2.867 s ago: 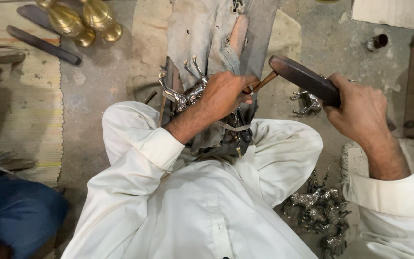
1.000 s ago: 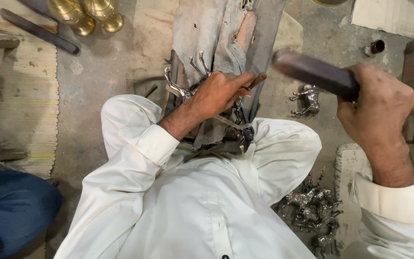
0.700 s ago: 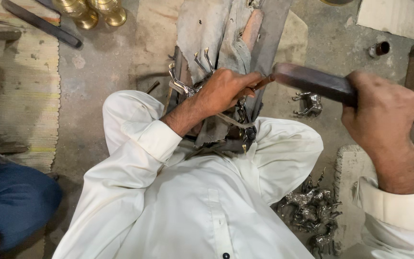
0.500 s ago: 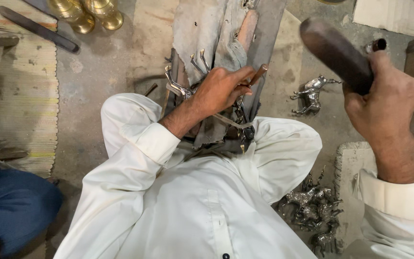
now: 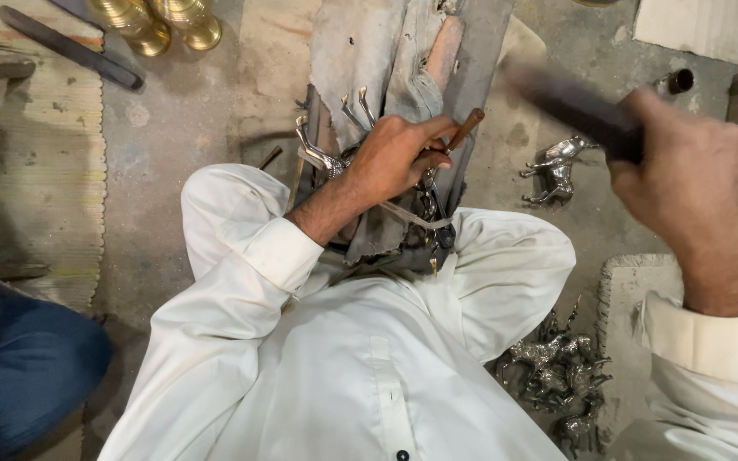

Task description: The person sits on the floor holding a silver animal figurine against a leather sandbag cushion and uses a small punch and wooden mallet to hammer decorative details into the figurine's body. They reposition and turn the figurine repeatedly to work different areas, with other finished silver figurines nearby.

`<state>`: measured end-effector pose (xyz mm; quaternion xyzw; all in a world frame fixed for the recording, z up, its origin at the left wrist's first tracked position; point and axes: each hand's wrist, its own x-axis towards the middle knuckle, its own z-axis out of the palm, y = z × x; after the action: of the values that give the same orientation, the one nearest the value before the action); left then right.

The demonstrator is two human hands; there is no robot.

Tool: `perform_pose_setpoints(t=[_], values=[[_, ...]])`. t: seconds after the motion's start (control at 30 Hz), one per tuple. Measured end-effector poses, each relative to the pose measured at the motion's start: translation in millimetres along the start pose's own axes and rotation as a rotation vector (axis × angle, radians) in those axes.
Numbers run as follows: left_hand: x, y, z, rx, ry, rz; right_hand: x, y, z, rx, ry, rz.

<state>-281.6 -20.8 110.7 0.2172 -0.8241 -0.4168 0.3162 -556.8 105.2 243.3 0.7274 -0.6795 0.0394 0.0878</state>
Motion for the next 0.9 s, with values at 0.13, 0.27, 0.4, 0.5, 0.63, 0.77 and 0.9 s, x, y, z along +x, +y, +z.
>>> perform_pose_setpoints(t=[0.13, 0.27, 0.4, 0.5, 0.63, 0.77, 0.9], values=[[1.1, -2.6, 1.5, 0.012, -0.047, -0.014, 1.8, -3.4, 7.1, -0.041, 0.020, 0.035], [1.0, -2.9, 0.6, 0.068, -0.015, -0.036, 6.1, -7.5, 9.1, -0.086, -0.038, 0.030], [-0.1, -0.3, 1.0, 0.027, 0.014, -0.034, 6.8, -6.7, 6.7, 0.199, 0.006, 0.196], [0.0, 0.8, -0.4, 0.042, 0.008, -0.040, 8.8, -6.1, 9.2, -0.191, -0.122, 0.054], [0.3, 0.7, -2.3, 0.050, 0.001, -0.061, 12.0, -4.0, 13.7, 0.027, -0.062, 0.128], [1.8, -1.4, -0.9, 0.033, 0.006, -0.019, 10.0, 1.4, 13.9, -0.085, -0.077, 0.079], [1.3, -3.0, 2.5, 0.053, 0.009, -0.004, 7.0, 4.8, 11.7, 0.563, 0.059, 0.229]])
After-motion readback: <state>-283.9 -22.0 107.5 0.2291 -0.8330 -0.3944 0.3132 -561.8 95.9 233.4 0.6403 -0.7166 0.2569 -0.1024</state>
